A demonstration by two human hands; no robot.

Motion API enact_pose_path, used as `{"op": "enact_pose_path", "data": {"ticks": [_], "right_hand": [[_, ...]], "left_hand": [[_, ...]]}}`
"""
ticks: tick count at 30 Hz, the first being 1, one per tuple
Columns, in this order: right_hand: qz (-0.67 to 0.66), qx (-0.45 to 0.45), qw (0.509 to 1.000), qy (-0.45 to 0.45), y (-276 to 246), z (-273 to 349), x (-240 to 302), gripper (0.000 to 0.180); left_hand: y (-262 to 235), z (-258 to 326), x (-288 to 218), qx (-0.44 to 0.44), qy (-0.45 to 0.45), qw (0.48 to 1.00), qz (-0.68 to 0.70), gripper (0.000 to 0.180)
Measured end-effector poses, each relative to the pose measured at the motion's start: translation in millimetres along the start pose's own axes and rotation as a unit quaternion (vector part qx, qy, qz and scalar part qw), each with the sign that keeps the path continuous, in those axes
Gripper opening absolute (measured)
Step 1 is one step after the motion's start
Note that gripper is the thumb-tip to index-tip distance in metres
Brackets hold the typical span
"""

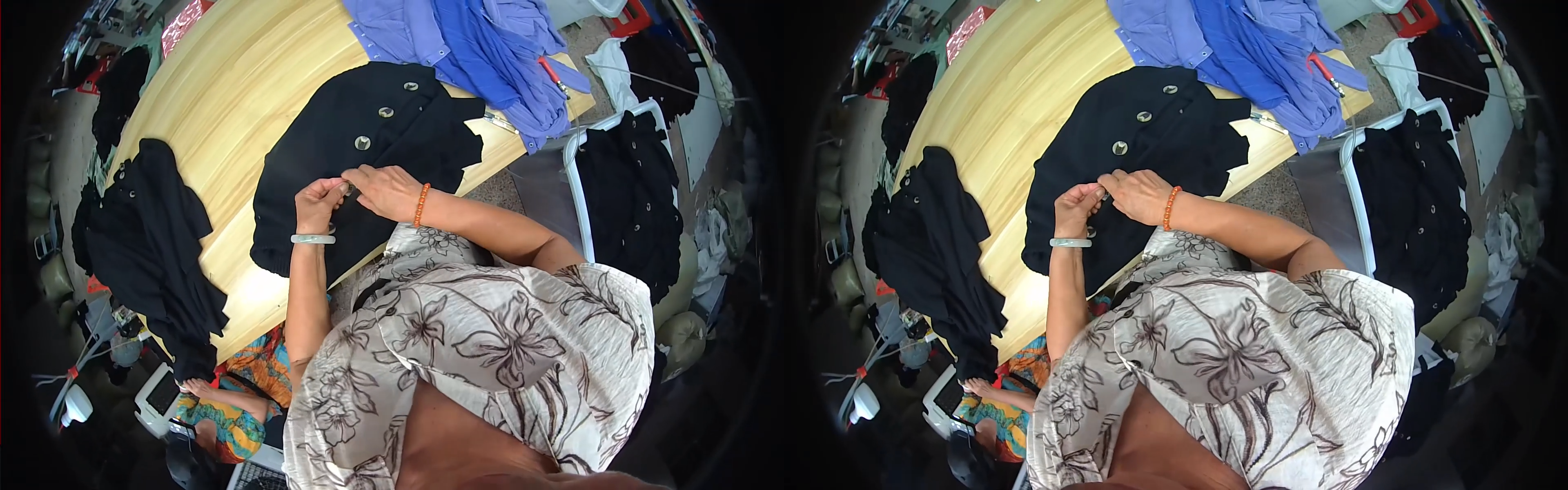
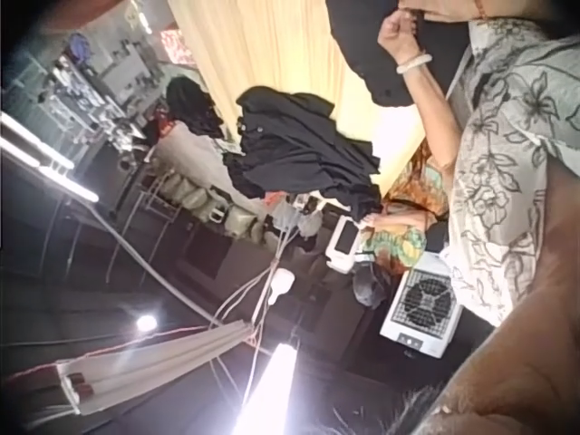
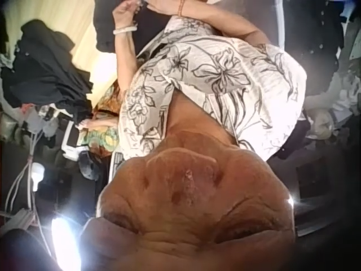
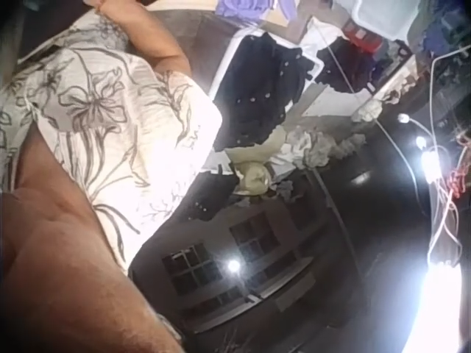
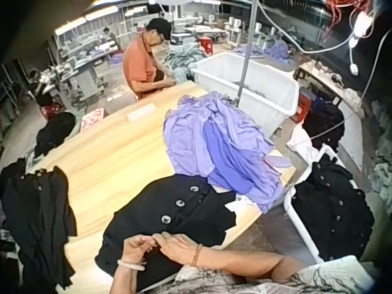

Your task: Inspect and fold black garments with decorative eyelets in a factory setting.

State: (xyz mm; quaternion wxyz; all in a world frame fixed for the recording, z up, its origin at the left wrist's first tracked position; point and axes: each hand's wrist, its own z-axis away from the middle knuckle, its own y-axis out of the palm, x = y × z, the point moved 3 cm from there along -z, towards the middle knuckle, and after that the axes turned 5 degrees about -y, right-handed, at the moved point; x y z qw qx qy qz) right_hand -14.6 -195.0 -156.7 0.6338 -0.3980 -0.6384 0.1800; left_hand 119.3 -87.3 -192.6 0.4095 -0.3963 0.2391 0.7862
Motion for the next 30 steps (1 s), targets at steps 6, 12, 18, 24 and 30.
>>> {"op": "enact_pose_path", "data": {"ticks": [6,12,18,24,30], "right_hand": [[0.041,0.053,0.995,-0.068,6,-5,-22,0.019],[0.025,0.154,0.982,-0.105,5,-20,-22,0.020],[0.019,0.203,0.971,-0.126,-5,-22,-29,0.020],[-0.050,0.179,0.971,-0.148,-6,-23,-29,0.017],[0.001,0.196,0.979,-0.062,-25,-16,-35,0.023]], "left_hand": [[16,27,-11,0.032,0.196,0.964,-0.174,0.041],[25,34,-5,-0.166,0.302,0.873,-0.346,0.020],[29,33,-7,-0.162,0.250,0.904,-0.306,0.016],[21,31,0,-0.145,0.219,0.930,-0.257,0.016],[15,30,7,-0.144,0.204,0.932,-0.264,0.010]]}}
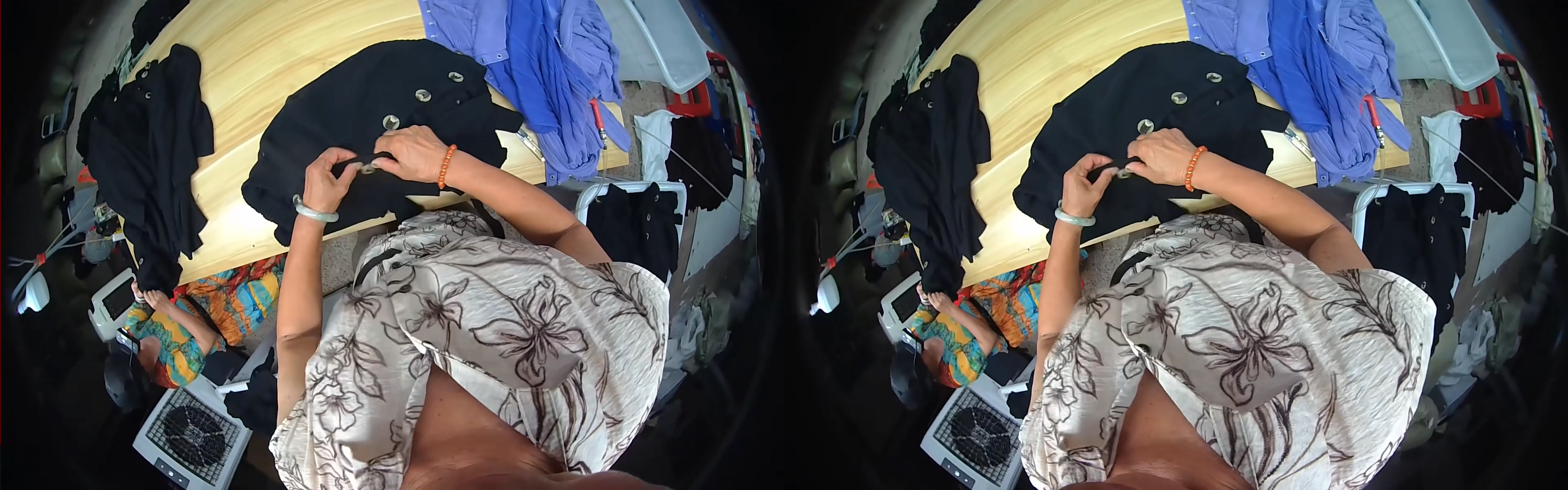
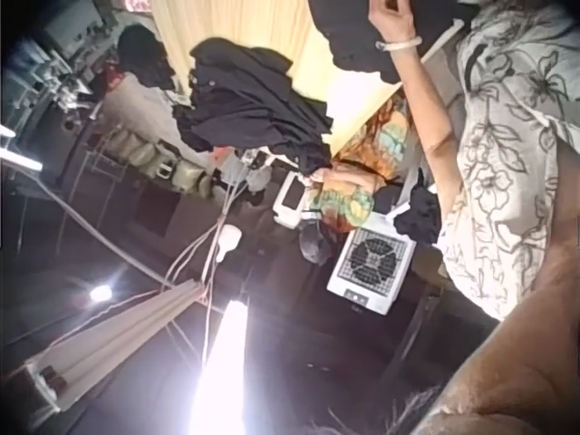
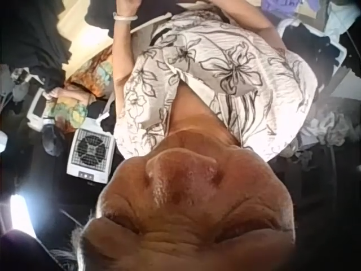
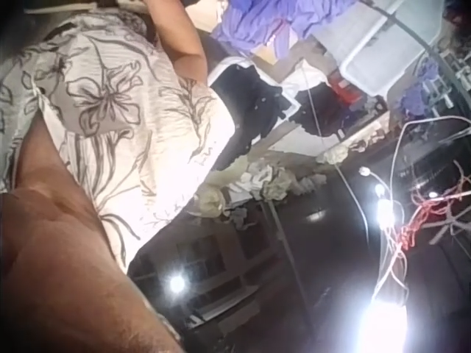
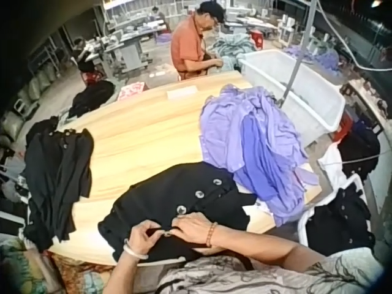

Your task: Inspect and fold black garments with decorative eyelets in a factory setting.

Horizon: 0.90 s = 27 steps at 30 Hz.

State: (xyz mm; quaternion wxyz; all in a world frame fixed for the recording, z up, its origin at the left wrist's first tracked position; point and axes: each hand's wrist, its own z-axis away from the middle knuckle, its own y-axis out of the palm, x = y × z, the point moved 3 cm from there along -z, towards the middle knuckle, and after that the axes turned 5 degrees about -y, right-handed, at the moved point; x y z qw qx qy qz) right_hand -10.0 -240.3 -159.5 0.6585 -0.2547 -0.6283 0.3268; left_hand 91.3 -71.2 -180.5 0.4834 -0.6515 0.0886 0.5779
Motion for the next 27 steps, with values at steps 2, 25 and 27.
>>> {"op": "enact_pose_path", "data": {"ticks": [2,25,27], "right_hand": [[0.038,-0.003,0.999,0.021,-8,10,-14,0.023],[-0.108,-0.210,0.970,0.050,1,28,-37,0.026],[-0.119,-0.232,0.963,0.069,-6,31,-32,0.033]], "left_hand": [[-5,0,2,-0.050,-0.014,0.995,-0.080,0.020],[64,-76,-18,0.101,-0.158,0.975,0.121,0.006],[60,-75,-23,0.107,-0.204,0.962,0.148,0.007]]}}
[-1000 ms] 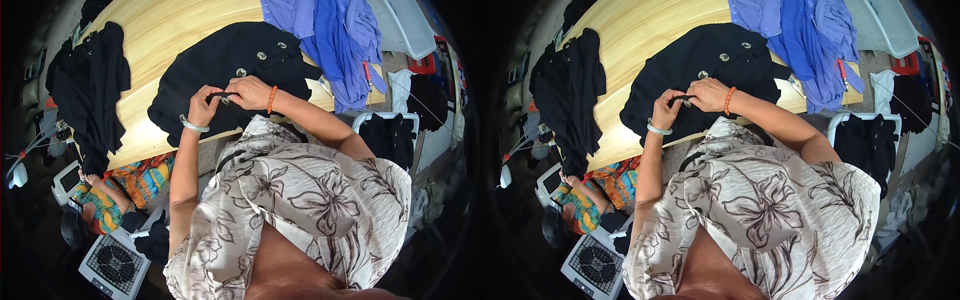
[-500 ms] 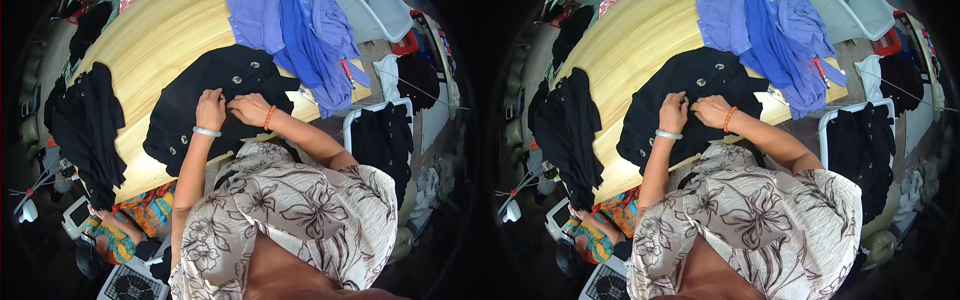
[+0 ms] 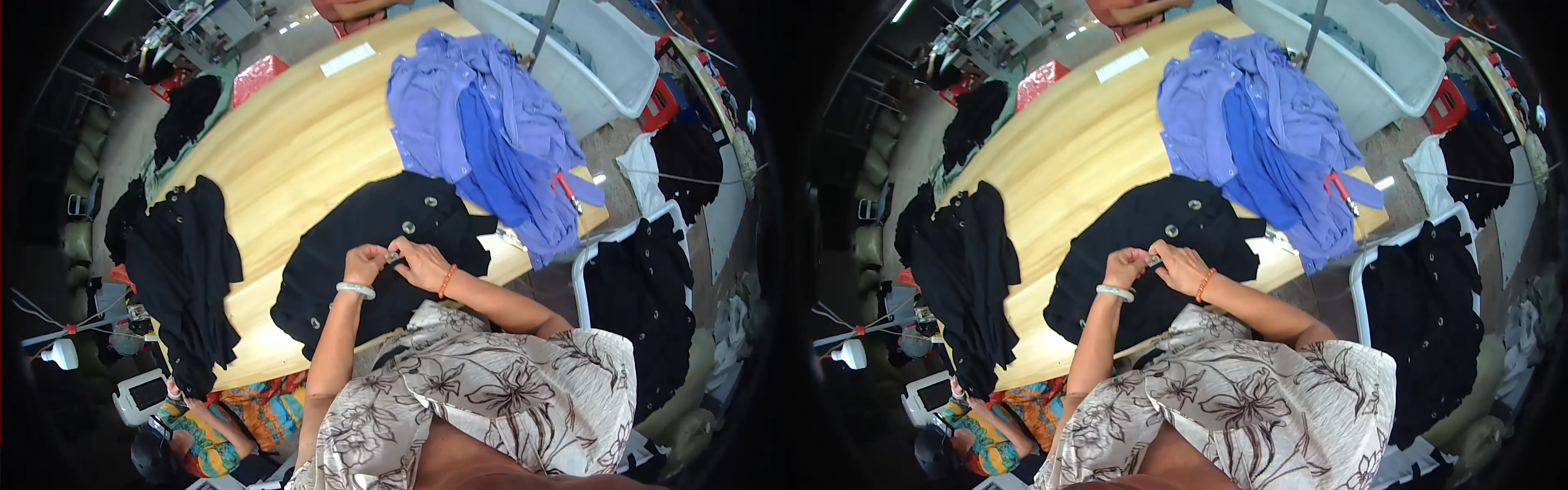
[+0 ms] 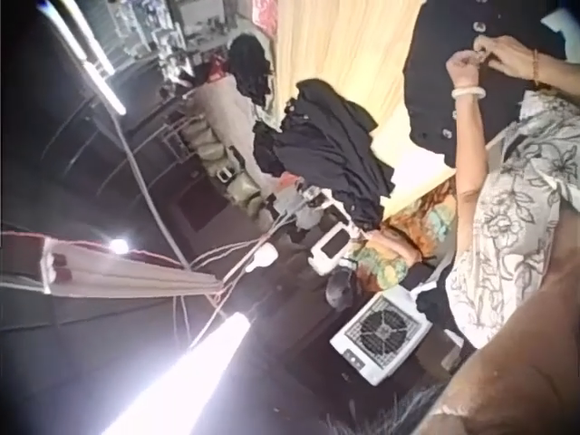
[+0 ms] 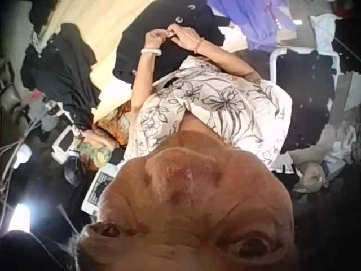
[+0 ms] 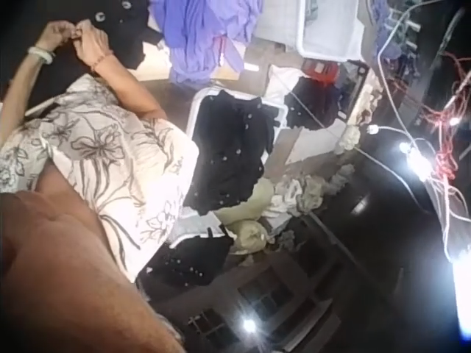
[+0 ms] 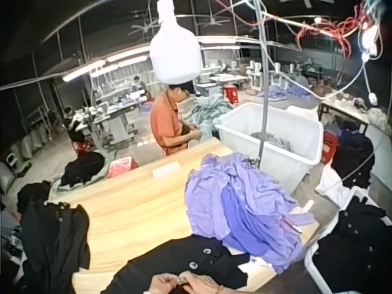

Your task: Inspect and fold black garments with decorative eyelets in a factory setting.

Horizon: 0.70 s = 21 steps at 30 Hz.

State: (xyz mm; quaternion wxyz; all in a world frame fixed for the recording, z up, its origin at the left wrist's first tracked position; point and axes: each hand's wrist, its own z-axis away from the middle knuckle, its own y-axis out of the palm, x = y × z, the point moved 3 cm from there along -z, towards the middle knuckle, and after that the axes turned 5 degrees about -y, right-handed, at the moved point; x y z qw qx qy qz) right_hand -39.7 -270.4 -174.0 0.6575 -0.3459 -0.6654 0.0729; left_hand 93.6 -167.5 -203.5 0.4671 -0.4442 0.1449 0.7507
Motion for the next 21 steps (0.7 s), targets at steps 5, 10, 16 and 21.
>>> {"op": "enact_pose_path", "data": {"ticks": [5,10,16,21], "right_hand": [[0.064,0.039,0.996,-0.057,5,5,3,0.031],[0.062,0.086,0.994,-0.029,4,6,-7,0.031],[0.062,0.142,0.987,-0.042,4,-7,-12,0.029],[0.066,0.151,0.984,-0.061,0,-15,-9,0.028]], "left_hand": [[2,6,0,0.004,-0.002,0.999,0.033,0.010],[-1,15,8,0.141,0.030,0.986,0.085,0.030],[4,33,-8,-0.047,0.257,0.936,-0.235,0.021],[1,29,-7,-0.081,0.252,0.938,-0.225,0.018]]}}
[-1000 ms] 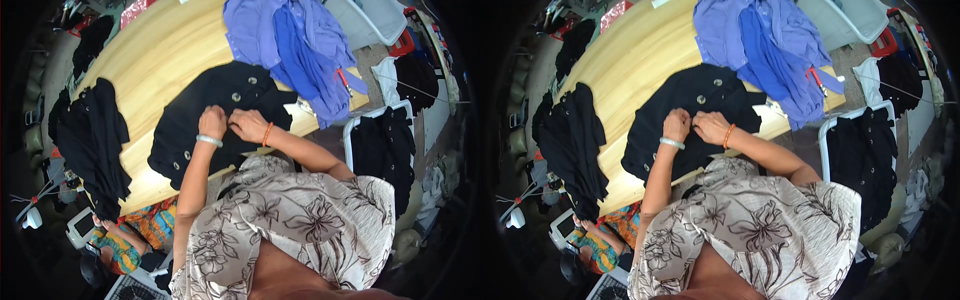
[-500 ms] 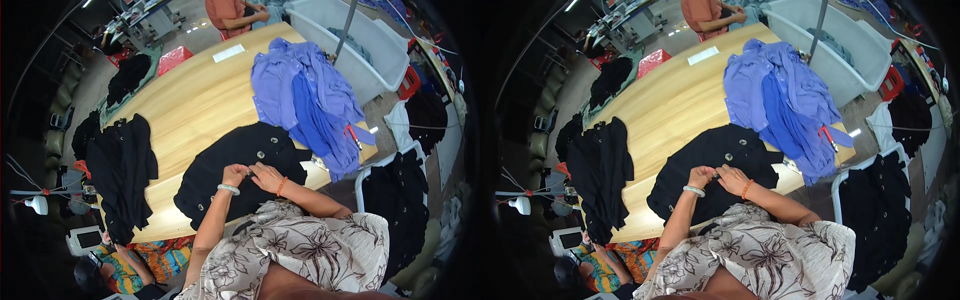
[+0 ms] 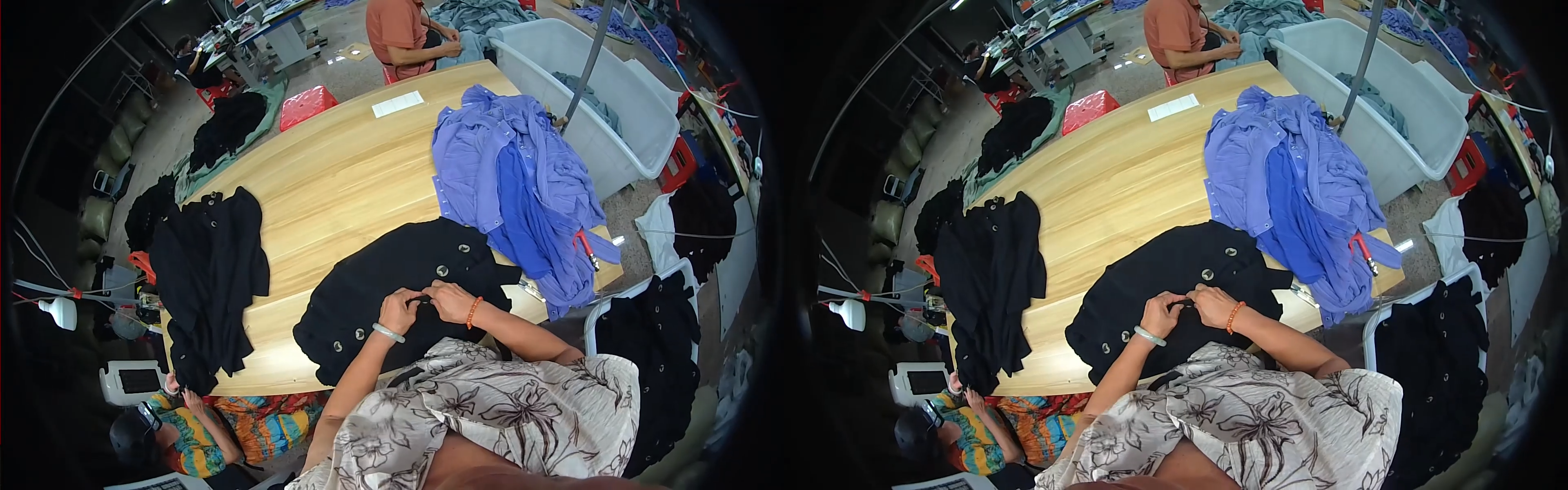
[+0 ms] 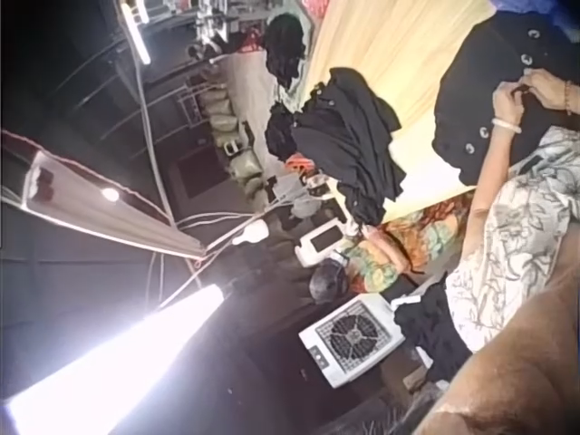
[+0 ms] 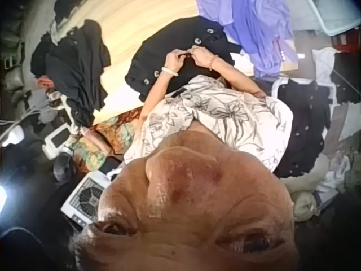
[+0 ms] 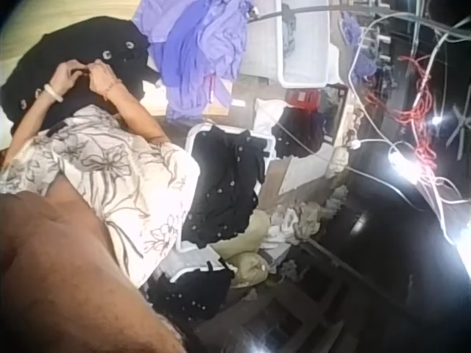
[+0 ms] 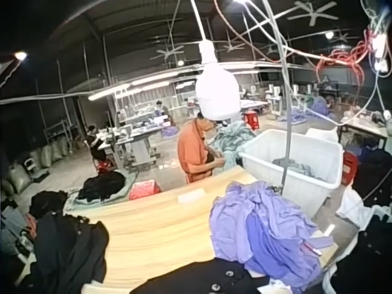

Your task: Inspect and fold black garments with decorative eyelets in a factory setting.

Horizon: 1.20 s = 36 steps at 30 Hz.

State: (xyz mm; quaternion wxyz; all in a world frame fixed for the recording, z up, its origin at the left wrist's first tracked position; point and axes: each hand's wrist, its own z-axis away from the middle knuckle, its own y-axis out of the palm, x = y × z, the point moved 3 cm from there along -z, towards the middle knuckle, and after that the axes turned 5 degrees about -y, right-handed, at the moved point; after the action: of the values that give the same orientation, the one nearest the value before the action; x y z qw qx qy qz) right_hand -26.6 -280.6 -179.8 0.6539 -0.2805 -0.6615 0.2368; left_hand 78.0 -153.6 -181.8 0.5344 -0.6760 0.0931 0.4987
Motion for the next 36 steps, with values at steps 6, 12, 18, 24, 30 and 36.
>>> {"op": "enact_pose_path", "data": {"ticks": [6,12,18,24,30,36], "right_hand": [[0.010,-0.023,1.000,0.015,0,0,2,0.028],[-0.064,-0.039,0.996,-0.041,6,10,-8,0.020],[0.023,-0.064,0.997,-0.030,-7,1,-6,0.024],[0.085,0.037,0.992,0.087,-31,24,-34,0.026],[0.080,0.025,0.992,0.098,-34,38,-34,0.020],[0.130,0.004,0.981,0.143,-37,38,-40,0.019]], "left_hand": [[-1,5,-3,-0.014,0.004,1.000,-0.004,0.017],[3,8,1,-0.009,0.027,0.999,0.023,0.014],[-6,-8,10,0.024,0.083,0.996,0.038,0.009],[-9,-14,-7,0.008,-0.017,0.997,-0.076,0.021],[20,-40,-30,-0.026,0.075,0.996,-0.036,0.019],[59,-75,-38,0.045,0.017,0.987,-0.156,0.020]]}}
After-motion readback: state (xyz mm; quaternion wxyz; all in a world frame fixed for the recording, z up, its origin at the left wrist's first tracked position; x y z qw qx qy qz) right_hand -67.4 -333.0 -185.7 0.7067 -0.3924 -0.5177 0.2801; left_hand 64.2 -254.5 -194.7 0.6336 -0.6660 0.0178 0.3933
